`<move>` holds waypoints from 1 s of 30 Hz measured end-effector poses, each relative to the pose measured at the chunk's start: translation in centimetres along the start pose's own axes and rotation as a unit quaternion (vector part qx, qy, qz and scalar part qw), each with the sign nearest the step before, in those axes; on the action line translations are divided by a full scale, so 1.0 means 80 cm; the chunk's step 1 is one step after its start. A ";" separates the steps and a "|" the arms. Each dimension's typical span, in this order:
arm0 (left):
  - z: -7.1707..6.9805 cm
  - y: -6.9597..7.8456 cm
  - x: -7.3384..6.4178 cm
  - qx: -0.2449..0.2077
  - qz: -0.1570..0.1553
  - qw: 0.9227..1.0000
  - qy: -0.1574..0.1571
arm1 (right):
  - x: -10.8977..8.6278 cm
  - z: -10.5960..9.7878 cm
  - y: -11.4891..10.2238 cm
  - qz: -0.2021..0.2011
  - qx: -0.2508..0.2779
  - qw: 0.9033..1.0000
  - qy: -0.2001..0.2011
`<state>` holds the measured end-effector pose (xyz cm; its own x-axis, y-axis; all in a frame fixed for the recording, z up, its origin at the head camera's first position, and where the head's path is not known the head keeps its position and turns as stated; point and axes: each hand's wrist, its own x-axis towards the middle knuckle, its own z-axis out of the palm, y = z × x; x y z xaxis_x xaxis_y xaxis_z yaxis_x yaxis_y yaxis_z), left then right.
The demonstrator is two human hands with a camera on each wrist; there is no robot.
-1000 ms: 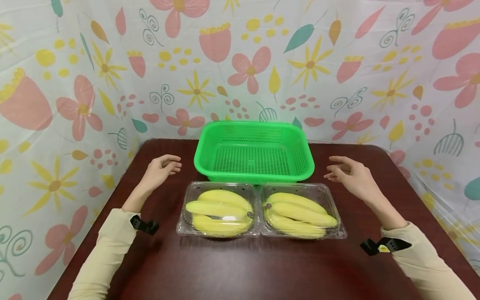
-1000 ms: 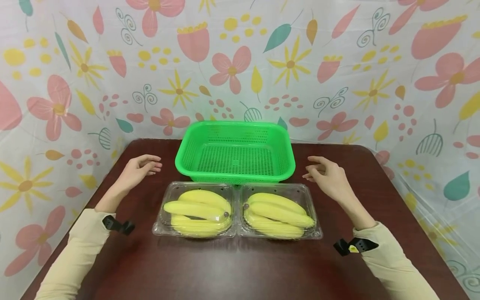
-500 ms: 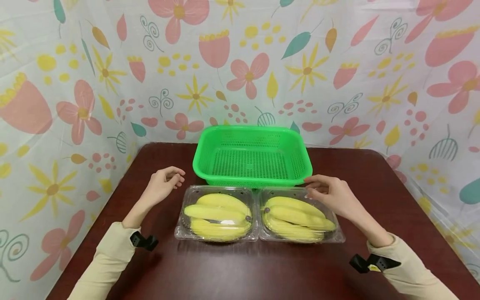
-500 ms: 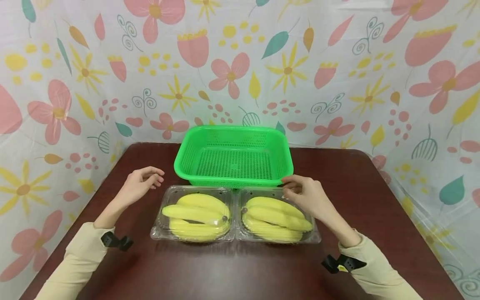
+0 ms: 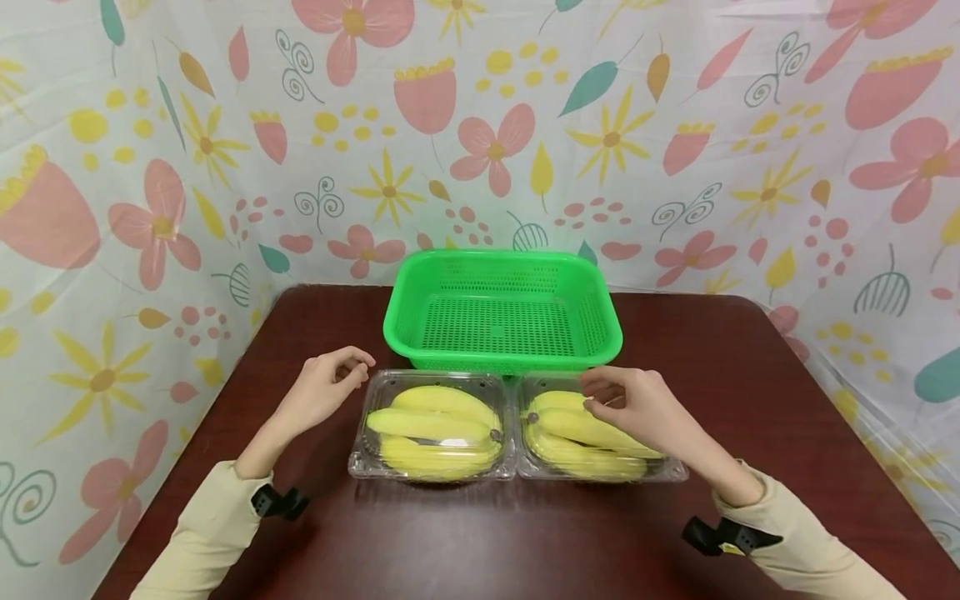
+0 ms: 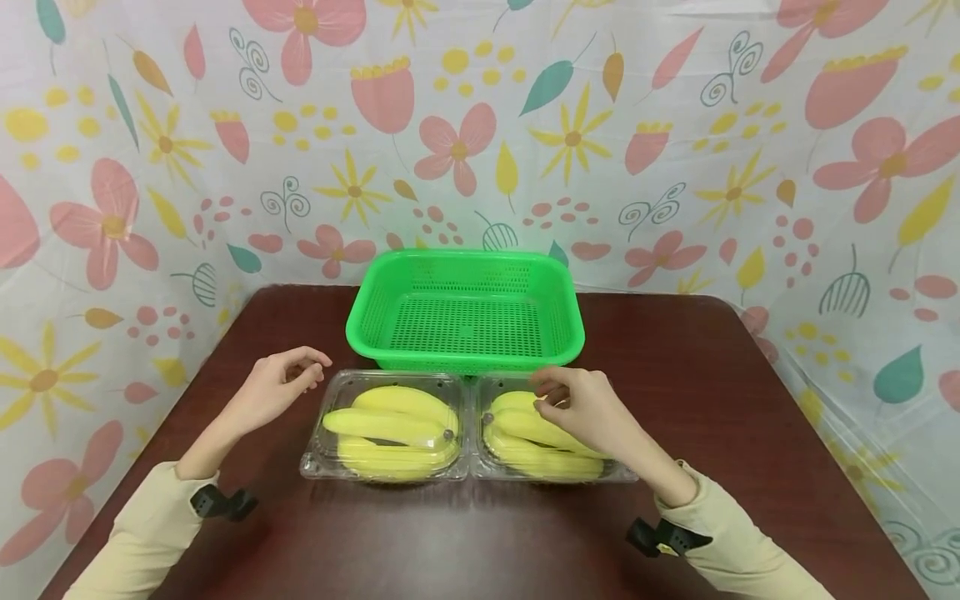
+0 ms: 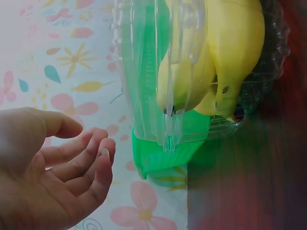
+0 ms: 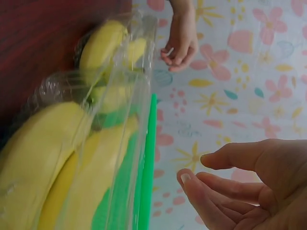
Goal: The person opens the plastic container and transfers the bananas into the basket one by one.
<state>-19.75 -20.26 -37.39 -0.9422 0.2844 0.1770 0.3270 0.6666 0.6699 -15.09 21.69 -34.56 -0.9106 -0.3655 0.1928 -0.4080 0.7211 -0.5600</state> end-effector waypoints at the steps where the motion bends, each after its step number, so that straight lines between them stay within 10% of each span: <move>1: 0.000 0.001 -0.001 0.001 -0.001 1.000 -0.002 | 0.000 0.001 -0.002 -0.005 0.001 1.000 -0.004; 30: 0.009 0.001 -0.061 0.030 0.087 0.993 -0.077 | -0.016 0.054 -0.062 -0.116 -0.105 0.985 -0.074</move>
<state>-15.08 -21.13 -38.71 -0.8500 0.4981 0.1717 0.4927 0.6360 0.5940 -11.62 16.05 -35.53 -0.7779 -0.6056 0.1681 -0.6230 0.7079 -0.3328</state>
